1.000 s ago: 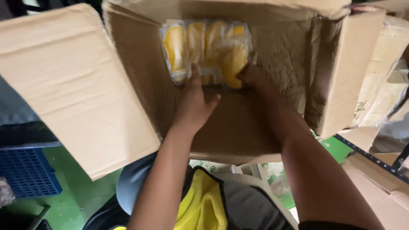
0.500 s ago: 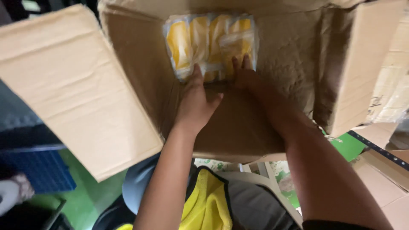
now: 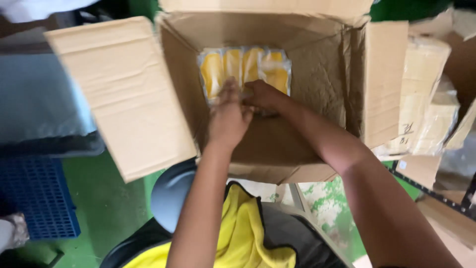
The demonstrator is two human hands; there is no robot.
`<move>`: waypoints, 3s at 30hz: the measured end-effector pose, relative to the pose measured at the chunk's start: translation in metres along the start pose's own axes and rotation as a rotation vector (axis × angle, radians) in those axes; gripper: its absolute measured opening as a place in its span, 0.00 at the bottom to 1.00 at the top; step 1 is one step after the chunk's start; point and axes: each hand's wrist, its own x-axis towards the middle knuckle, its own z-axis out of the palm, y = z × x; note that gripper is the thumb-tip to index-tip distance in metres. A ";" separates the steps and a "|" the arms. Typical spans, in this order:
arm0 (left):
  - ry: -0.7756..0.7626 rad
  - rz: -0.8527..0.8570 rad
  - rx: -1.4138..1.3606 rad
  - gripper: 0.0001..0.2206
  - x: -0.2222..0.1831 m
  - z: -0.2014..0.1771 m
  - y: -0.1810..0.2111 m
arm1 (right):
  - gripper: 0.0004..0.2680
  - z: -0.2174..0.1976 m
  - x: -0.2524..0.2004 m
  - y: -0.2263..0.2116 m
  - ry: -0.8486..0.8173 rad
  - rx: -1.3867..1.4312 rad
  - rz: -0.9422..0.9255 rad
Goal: The person takes pouches containing a yellow substance from a table and places them into a cardboard box, arranging them in rows.
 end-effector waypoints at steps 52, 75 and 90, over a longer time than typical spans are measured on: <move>1.353 0.047 -0.402 0.45 -0.318 -0.424 -0.068 | 0.44 -0.017 -0.194 -0.632 0.341 0.165 -1.064; 1.808 0.098 -0.616 0.35 -0.252 -0.442 -0.153 | 0.34 0.049 -0.150 -0.697 0.406 0.292 -1.114; 1.846 0.086 -0.850 0.27 -0.243 -0.446 -0.165 | 0.23 0.049 -0.144 -0.680 0.387 0.548 -1.157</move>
